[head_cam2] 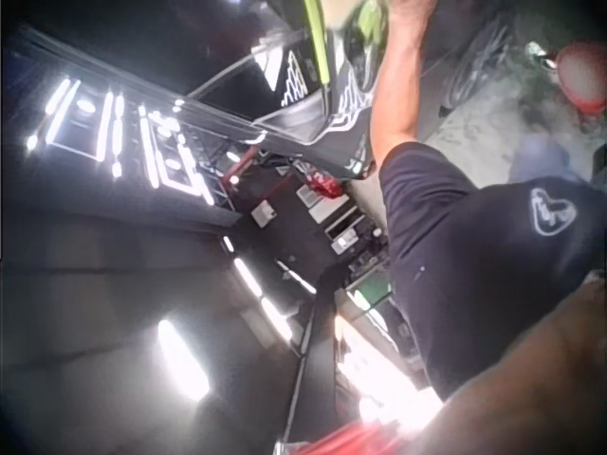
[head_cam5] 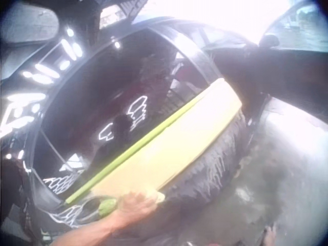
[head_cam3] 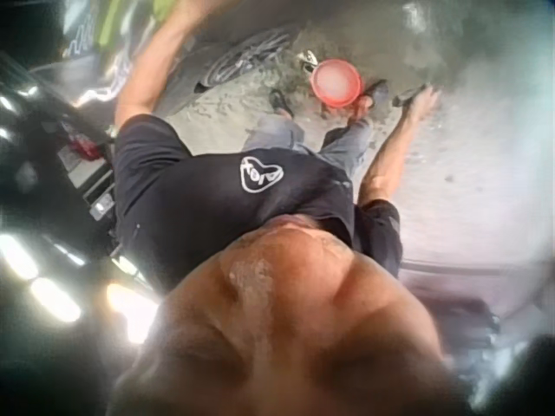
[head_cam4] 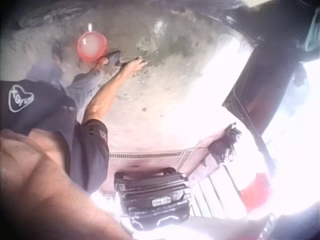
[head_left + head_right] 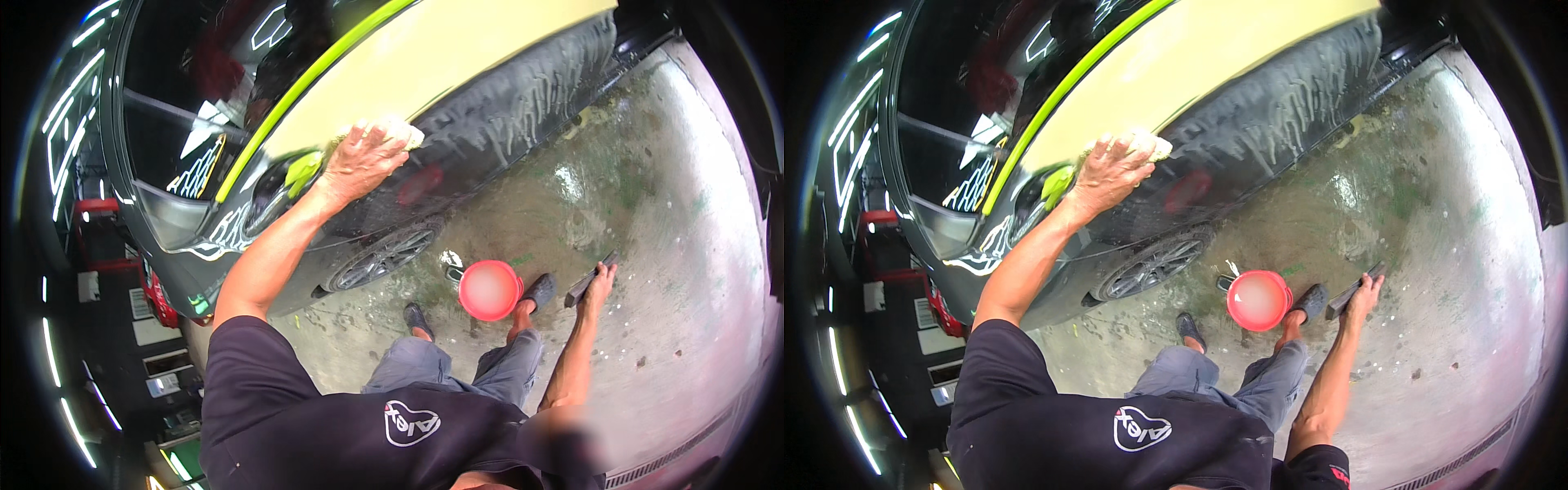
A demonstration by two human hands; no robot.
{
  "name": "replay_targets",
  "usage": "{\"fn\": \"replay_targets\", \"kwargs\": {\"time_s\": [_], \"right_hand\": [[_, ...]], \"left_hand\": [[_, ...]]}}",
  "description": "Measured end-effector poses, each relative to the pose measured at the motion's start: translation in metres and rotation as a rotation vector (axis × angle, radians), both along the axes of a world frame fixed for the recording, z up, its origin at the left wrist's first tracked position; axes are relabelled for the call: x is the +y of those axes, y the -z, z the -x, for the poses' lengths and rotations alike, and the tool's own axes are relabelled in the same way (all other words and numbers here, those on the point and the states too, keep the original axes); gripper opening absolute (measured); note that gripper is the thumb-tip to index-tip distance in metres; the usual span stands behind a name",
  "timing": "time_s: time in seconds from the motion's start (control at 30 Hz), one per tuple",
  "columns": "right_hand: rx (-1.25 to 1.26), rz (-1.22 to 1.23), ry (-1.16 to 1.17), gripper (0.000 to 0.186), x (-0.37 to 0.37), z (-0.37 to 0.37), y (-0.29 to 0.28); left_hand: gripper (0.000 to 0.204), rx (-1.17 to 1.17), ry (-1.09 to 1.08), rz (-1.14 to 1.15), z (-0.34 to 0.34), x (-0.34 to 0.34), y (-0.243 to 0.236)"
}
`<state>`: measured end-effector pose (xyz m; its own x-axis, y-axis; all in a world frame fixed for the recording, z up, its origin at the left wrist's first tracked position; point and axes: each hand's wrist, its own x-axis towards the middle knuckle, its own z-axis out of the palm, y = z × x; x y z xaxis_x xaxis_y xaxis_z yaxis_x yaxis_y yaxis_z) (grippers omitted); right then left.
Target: The person applies a protective film to the side of a black car using a squeegee and a cloth. They smooth the film over the surface, working from the top down, and occasionally wipe the area with the cloth. The person uses a red bucket of water to wet the surface and the film during the process.
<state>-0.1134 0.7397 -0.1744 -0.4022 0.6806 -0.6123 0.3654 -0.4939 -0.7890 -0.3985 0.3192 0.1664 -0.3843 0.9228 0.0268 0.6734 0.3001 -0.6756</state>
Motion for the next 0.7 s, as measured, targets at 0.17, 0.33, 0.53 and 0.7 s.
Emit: {"fn": "replay_targets", "kwargs": {"time_s": [0.17,0.33,0.53,0.7], "right_hand": [[0.073,-0.057,-0.044,0.082,-0.064,-0.021,0.003],[0.145,0.275,-0.178,0.079,-0.203,-0.026,-0.048],[0.024,0.246,-0.386,0.076,-0.334,-0.03,-0.047],[-0.099,0.252,-0.592,0.07,-0.41,-0.037,-0.062]], "left_hand": [[0.025,-0.114,-0.059,-0.282,-0.043,-0.027,0.046],[0.03,-0.531,-0.271,-0.945,-0.14,-0.056,0.104],[0.028,-1.735,-1.224,-2.297,-0.26,-0.09,0.253],[0.037,-2.165,-1.484,-2.383,-0.331,-0.153,0.327]]}}
